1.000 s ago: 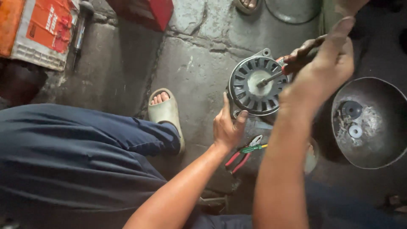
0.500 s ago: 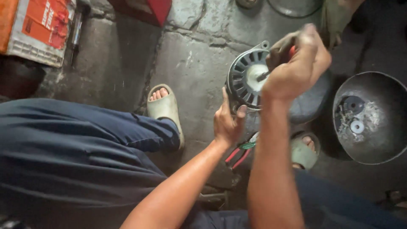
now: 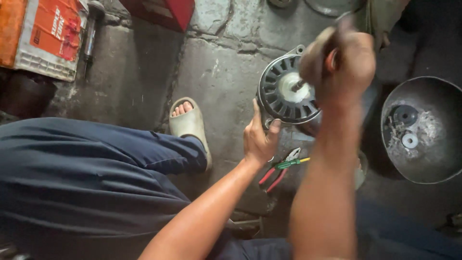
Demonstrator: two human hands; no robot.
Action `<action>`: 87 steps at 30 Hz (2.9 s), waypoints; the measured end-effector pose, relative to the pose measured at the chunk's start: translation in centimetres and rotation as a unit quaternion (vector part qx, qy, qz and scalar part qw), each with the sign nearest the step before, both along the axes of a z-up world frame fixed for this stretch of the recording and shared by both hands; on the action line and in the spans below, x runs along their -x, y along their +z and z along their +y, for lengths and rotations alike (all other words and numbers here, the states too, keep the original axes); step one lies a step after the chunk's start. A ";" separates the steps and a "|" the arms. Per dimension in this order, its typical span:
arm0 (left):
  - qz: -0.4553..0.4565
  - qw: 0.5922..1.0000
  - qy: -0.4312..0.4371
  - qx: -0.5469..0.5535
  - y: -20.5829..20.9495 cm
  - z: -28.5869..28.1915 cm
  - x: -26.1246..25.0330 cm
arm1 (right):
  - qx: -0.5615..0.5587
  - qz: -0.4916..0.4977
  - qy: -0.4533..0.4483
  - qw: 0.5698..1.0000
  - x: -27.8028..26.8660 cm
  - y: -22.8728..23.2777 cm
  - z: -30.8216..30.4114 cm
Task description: The person disassembles an alternator by removing a snap ring with pliers and prying the housing apart with a screwdriver. They then reassemble the unit by fitting a fan and a metal casing onto the housing and tightening screws.
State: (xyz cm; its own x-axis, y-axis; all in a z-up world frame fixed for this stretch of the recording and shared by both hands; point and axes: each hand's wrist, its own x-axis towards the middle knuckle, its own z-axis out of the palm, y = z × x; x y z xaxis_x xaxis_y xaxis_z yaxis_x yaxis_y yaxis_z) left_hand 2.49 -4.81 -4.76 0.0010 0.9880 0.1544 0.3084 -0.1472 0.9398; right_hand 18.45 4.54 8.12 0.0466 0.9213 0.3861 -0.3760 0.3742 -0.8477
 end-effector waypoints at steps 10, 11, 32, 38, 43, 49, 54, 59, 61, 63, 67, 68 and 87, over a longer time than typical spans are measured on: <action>0.005 1.000 0.006 0.024 0.3 0.0 0.0 | 0.014 0.020 -0.291 0.956 5.5 2.4 -1.8; -0.005 1.000 0.009 0.018 0.4 0.0 -0.1 | 0.024 0.036 -0.360 0.932 6.4 3.0 -1.6; -0.007 0.999 0.017 0.038 1.1 -0.6 -0.2 | 0.121 -0.054 -0.016 0.991 0.0 4.5 -0.4; 0.041 0.998 0.022 -0.046 4.2 0.4 -0.3 | 0.069 0.003 -0.213 0.975 4.0 2.4 -1.4; 0.185 0.970 -0.062 -0.148 8.2 3.8 -0.4 | 0.064 0.075 -0.157 0.983 3.2 1.6 -1.8; 0.247 0.953 -0.117 -0.133 9.6 6.1 -1.0 | 0.069 0.130 -0.070 0.987 2.1 2.4 -2.2; 0.219 0.955 -0.099 -0.173 9.2 6.1 -1.1 | -0.004 0.177 -0.056 0.983 0.5 5.5 -3.6; 0.228 0.956 -0.105 -0.155 10.3 6.6 -1.0 | -0.009 0.205 -0.126 0.971 -2.8 6.6 -5.9; 0.233 0.955 -0.113 -0.144 10.8 6.8 -0.8 | -0.001 0.222 -0.158 0.962 -2.9 7.4 -6.5; 0.243 0.952 -0.132 -0.131 11.1 7.0 -0.4 | 0.026 0.222 -0.207 0.953 -2.5 8.5 -6.8; 0.232 0.952 -0.127 -0.153 11.2 7.2 -0.4 | 0.085 0.153 -0.264 0.948 -2.5 8.8 -7.0; 0.235 0.953 -0.124 -0.146 11.4 7.1 -0.4 | 0.160 0.058 -0.291 0.941 -2.4 8.7 -6.9; 0.083 0.989 0.018 0.118 14.8 6.0 3.5 | 0.372 -0.035 -0.355 0.857 -0.8 1.7 -6.9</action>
State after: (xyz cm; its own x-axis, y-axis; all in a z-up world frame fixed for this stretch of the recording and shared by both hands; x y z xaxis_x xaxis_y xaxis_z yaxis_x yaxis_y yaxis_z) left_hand -1.02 1.18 10.01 -0.0285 0.9965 -0.0791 0.4626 0.0833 0.8827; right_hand 19.27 -2.33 9.81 0.6982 0.6623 -0.2720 -0.2166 -0.1667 -0.9619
